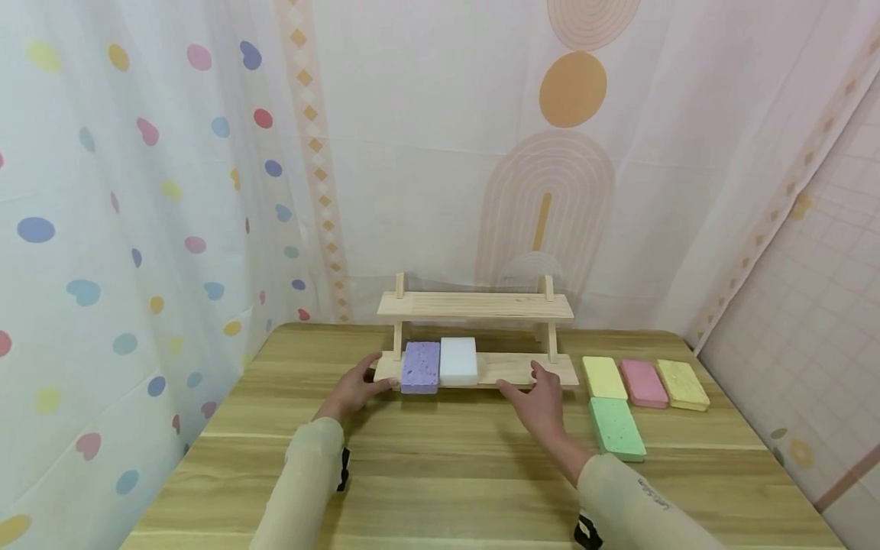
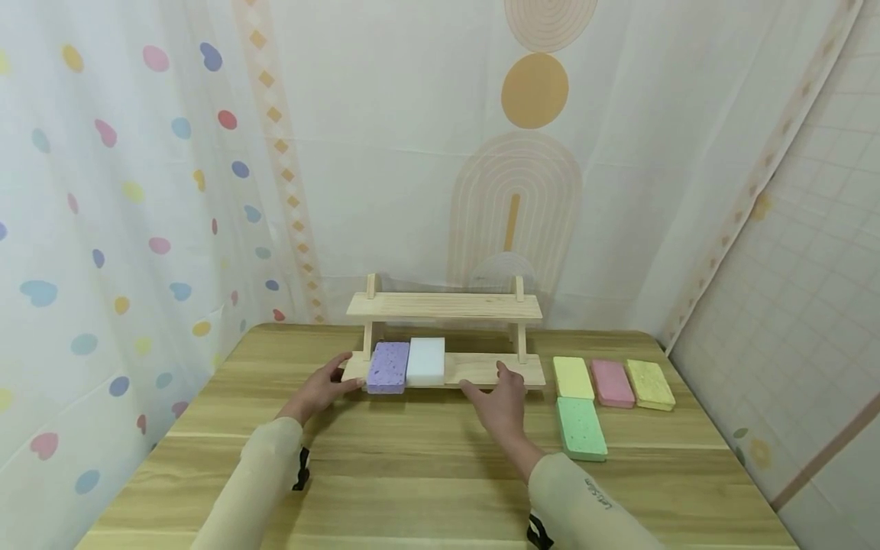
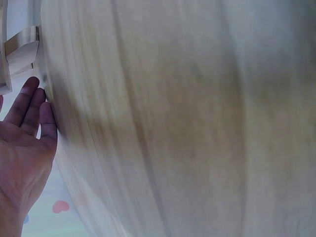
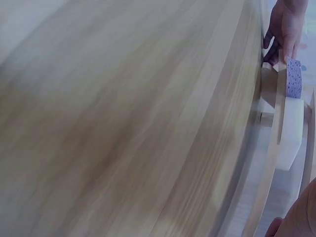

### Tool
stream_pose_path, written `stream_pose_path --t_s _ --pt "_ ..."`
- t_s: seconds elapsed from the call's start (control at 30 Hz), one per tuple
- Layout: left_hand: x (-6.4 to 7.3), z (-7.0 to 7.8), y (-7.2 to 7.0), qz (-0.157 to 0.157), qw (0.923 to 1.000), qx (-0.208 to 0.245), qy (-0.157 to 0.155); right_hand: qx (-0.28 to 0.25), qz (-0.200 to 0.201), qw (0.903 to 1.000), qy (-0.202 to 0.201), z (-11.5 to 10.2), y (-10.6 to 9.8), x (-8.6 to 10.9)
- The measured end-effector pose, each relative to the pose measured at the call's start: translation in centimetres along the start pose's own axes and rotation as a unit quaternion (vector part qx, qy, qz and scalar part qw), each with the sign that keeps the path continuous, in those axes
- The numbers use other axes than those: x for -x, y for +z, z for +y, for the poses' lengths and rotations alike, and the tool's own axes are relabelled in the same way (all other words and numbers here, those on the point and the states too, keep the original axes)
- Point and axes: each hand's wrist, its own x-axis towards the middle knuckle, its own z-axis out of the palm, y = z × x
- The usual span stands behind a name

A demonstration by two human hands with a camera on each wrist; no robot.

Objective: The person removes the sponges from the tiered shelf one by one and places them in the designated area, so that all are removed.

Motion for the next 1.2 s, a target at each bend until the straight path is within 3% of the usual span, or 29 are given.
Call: stream_pose_path --t_s 0.63,1.2 --pt "-0.1 0.3 -0.1 0.005 1.0000 -0.002 -0.005 -0.035 0.019 0.9992 -0.008 -2.4 5.5 -0.7" --pt "0.2 0.3 0.0 0.004 1.0000 -0.005 -0.006 0.028 0.039 0.9986 0.021 -3.6 9.0 -1.5"
